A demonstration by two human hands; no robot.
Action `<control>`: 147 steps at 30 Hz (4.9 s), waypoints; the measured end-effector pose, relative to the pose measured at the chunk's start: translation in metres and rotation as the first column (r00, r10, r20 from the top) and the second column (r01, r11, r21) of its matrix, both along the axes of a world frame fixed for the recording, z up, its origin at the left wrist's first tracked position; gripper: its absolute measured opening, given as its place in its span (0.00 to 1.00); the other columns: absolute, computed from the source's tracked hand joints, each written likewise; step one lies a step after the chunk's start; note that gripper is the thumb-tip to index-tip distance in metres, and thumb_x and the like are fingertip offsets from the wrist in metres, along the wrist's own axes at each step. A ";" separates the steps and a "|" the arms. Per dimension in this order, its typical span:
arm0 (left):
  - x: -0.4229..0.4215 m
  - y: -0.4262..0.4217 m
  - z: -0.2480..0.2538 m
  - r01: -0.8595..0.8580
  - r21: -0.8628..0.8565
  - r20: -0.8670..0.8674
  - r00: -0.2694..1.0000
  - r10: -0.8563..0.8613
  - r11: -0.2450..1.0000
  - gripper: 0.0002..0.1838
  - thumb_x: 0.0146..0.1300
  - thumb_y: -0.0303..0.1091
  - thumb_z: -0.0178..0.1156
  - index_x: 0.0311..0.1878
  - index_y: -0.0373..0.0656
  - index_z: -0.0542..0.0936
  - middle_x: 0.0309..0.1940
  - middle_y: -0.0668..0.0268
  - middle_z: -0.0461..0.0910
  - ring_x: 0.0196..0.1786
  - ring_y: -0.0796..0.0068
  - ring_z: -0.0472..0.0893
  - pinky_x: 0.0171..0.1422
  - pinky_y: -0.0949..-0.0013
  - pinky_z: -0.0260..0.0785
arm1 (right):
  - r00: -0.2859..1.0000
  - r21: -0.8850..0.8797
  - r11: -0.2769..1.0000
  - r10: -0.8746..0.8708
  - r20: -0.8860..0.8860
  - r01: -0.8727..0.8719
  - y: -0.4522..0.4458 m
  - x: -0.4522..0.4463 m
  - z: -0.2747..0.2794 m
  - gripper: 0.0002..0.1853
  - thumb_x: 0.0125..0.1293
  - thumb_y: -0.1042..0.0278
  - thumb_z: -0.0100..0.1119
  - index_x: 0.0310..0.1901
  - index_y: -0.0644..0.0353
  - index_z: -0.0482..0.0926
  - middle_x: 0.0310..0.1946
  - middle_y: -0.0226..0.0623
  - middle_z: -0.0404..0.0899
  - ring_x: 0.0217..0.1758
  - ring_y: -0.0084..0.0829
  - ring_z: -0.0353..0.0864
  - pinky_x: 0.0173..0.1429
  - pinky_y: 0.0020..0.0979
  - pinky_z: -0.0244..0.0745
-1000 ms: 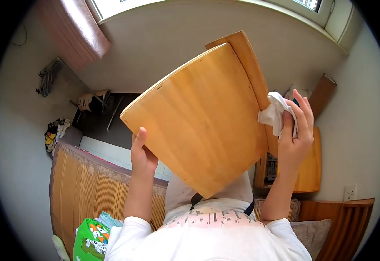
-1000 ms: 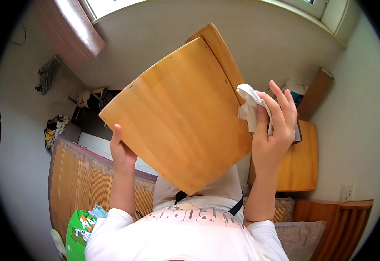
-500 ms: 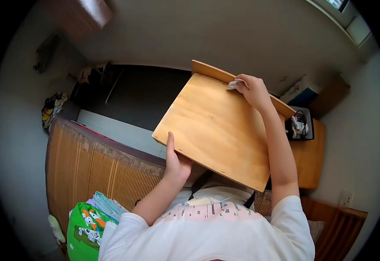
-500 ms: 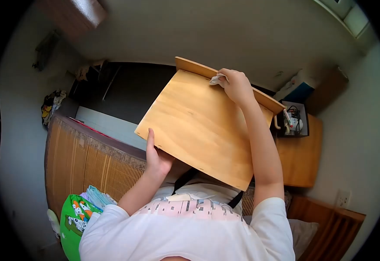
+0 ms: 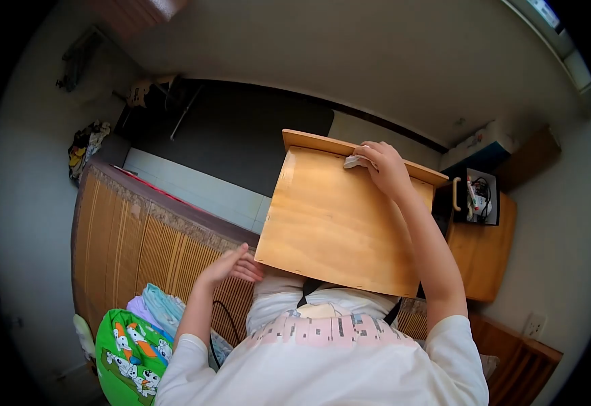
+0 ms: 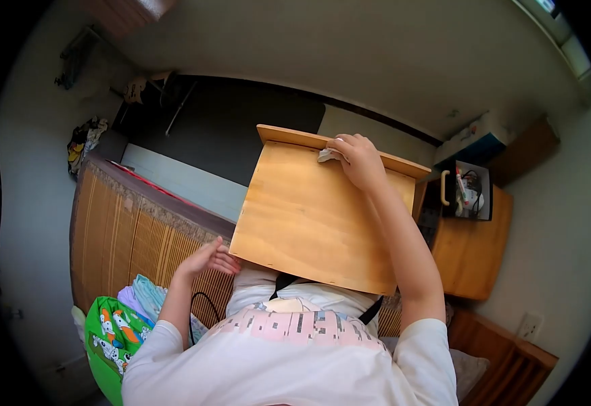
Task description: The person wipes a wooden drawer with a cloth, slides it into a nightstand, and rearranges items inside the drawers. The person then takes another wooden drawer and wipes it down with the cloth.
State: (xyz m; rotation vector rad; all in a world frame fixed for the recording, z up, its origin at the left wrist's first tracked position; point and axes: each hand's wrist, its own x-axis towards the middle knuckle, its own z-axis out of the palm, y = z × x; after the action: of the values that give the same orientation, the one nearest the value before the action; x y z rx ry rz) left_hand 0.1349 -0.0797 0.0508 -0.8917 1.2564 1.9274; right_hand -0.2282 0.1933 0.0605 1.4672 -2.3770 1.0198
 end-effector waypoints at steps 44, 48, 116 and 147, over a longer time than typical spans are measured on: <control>-0.256 -0.028 -0.065 -0.038 -0.365 -0.595 0.778 -0.202 0.930 0.37 0.54 0.33 0.77 0.67 0.45 0.71 0.62 0.67 0.77 0.64 0.71 0.75 0.71 0.67 0.66 | 0.956 -0.116 0.992 0.020 -0.292 -0.056 -0.168 0.038 -0.027 0.10 0.56 0.76 0.64 0.42 0.62 0.83 0.51 0.41 0.85 0.60 0.44 0.83 0.63 0.40 0.80; -0.255 -0.030 -0.072 -0.070 -0.412 -0.635 0.737 -0.232 0.908 0.40 0.53 0.34 0.78 0.69 0.45 0.70 0.62 0.66 0.77 0.65 0.71 0.74 0.72 0.66 0.64 | 0.939 -0.049 0.993 0.083 -0.335 -0.105 -0.161 0.034 -0.021 0.10 0.57 0.75 0.63 0.42 0.60 0.83 0.52 0.37 0.86 0.60 0.42 0.83 0.65 0.40 0.80; -0.256 -0.009 -0.088 -0.303 0.159 -0.645 0.689 0.331 0.940 0.46 0.67 0.77 0.44 0.63 0.39 0.74 0.56 0.62 0.79 0.57 0.73 0.76 0.65 0.68 0.68 | 0.896 0.010 0.940 0.322 0.306 -0.341 -0.101 0.096 -0.011 0.10 0.60 0.66 0.70 0.44 0.53 0.88 0.36 0.33 0.81 0.44 0.39 0.79 0.49 0.39 0.76; -0.255 -0.001 -0.093 -0.407 -0.060 -0.699 0.669 0.252 0.912 0.51 0.63 0.80 0.44 0.66 0.37 0.71 0.58 0.60 0.77 0.61 0.70 0.74 0.70 0.66 0.64 | 0.918 0.004 0.942 0.327 0.226 -0.336 -0.059 0.153 0.009 0.05 0.59 0.69 0.69 0.37 0.55 0.83 0.32 0.34 0.76 0.37 0.39 0.76 0.42 0.38 0.73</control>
State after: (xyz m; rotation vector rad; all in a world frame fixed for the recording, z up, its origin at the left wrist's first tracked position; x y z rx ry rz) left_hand -0.1198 -0.0804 -0.0426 -0.5281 1.8528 2.5944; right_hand -0.0748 0.1343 0.0694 1.9140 -2.3553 1.2769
